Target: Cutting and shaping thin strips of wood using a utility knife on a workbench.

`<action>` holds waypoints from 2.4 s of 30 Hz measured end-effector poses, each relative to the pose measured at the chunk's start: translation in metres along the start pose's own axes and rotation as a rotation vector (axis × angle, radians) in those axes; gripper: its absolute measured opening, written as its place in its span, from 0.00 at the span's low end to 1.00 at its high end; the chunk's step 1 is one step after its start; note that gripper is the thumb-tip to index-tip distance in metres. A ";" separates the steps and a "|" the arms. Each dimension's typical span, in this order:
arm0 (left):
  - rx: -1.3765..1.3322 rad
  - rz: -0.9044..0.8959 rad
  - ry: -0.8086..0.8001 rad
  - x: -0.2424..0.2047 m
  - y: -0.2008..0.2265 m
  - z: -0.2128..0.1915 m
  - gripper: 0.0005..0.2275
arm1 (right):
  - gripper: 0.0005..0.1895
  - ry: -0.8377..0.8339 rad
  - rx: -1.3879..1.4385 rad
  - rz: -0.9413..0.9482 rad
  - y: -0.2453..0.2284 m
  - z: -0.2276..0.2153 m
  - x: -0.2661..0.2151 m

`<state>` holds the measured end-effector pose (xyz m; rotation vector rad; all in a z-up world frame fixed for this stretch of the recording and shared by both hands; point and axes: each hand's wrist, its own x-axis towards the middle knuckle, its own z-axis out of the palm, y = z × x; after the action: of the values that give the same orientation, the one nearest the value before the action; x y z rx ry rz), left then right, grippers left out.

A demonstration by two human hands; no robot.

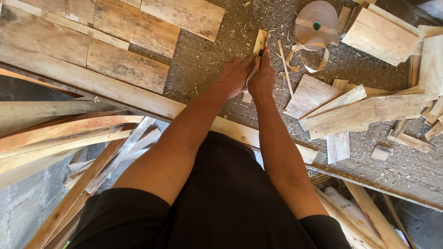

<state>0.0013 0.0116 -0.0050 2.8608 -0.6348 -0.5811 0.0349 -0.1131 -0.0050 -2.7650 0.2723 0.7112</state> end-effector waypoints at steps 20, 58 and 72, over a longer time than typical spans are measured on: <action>-0.167 -0.034 -0.038 -0.005 -0.001 -0.011 0.47 | 0.35 0.050 0.258 -0.066 0.008 0.000 -0.044; -0.152 -0.079 -0.110 -0.008 0.004 -0.024 0.50 | 0.42 0.012 0.230 -0.082 0.024 0.005 -0.098; -0.105 -0.052 -0.019 -0.008 0.002 -0.019 0.49 | 0.43 -0.055 0.106 0.007 0.015 -0.007 -0.121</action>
<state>0.0014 0.0146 0.0155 2.7845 -0.5174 -0.6304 -0.0698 -0.1158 0.0569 -2.6414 0.2991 0.7511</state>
